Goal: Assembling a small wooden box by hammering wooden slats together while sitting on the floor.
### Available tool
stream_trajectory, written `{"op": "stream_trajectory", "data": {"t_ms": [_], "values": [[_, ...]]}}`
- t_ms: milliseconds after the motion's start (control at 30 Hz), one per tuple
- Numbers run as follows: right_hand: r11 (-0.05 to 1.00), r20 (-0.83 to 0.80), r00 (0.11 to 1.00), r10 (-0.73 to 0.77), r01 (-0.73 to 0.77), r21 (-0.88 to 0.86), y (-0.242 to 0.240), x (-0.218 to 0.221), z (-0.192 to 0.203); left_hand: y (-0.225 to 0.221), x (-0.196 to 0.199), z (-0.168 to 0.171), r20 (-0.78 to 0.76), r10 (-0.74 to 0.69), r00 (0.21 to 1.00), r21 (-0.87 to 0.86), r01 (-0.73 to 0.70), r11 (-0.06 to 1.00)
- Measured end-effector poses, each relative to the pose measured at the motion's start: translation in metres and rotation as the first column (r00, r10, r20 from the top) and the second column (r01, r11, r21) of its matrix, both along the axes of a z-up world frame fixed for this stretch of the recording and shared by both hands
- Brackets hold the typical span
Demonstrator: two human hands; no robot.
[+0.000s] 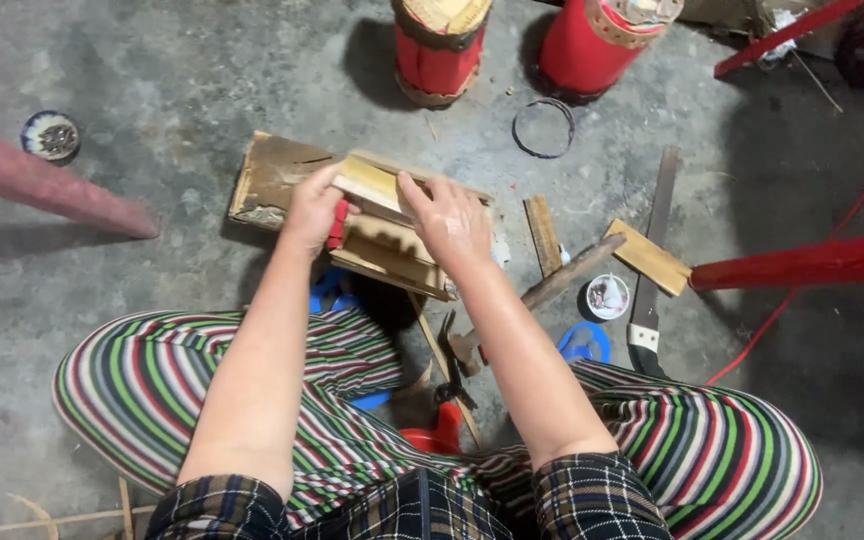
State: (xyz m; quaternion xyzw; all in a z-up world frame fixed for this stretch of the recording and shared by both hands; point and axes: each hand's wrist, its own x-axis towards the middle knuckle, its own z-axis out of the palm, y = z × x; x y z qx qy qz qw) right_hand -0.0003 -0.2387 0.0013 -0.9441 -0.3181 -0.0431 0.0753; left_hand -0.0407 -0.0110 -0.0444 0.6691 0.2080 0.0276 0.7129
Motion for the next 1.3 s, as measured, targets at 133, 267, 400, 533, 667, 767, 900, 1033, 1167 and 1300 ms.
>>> {"op": "stream_trajectory", "data": {"t_ms": [133, 267, 400, 533, 667, 767, 900, 1033, 1167, 1300], "values": [[0.997, 0.191, 0.980, -0.050, 0.039, 0.063, -0.033, 0.008, -0.004, 0.007, -0.007, 0.001, -0.040, 0.049, 0.998, -0.034, -0.050, 0.998], [0.849, -0.254, 0.907, -0.336, 0.408, 0.334, -0.081, 0.002, -0.006, 0.002, -0.005, 0.012, -0.062, 0.131, 0.989, -0.198, -0.141, 0.970], [0.424, -0.847, 0.531, -0.018, 0.771, 0.475, -0.092, -0.017, 0.004, 0.002, 0.001, 0.003, -0.029, 0.202, 0.979, -0.343, -0.200, 0.918], [0.127, -0.845, 0.520, 0.126, 0.836, 0.533, -0.087, -0.021, -0.028, 0.003, -0.003, -0.003, 0.002, 0.211, 0.978, -0.232, -0.205, 0.951], [0.148, -0.791, 0.597, 0.137, 0.777, 0.612, -0.088, -0.020, -0.027, 0.010, -0.003, -0.013, 0.054, 0.184, 0.981, -0.176, -0.172, 0.969], [0.211, -0.758, 0.636, 0.145, 0.729, 0.652, -0.088, -0.018, -0.020, 0.010, -0.003, -0.010, 0.045, 0.175, 0.984, -0.192, -0.164, 0.968], [0.286, -0.725, 0.674, 0.140, 0.674, 0.682, -0.087, -0.016, -0.026, 0.008, -0.002, 0.000, 0.013, 0.160, 0.987, -0.247, -0.152, 0.957], [0.336, -0.719, 0.676, 0.158, 0.649, 0.683, -0.080, -0.020, -0.022, 0.011, -0.001, -0.003, -0.014, 0.153, 0.988, -0.265, -0.151, 0.952], [0.279, -0.741, 0.632, 0.229, 0.687, 0.671, -0.080, -0.021, -0.018, 0.006, -0.005, 0.010, -0.022, 0.128, 0.991, -0.257, -0.130, 0.958], [0.268, -0.741, 0.602, 0.298, 0.692, 0.670, -0.078, -0.023, 0.002, 0.003, -0.004, 0.014, -0.021, 0.127, 0.992, -0.248, -0.128, 0.960]]}}
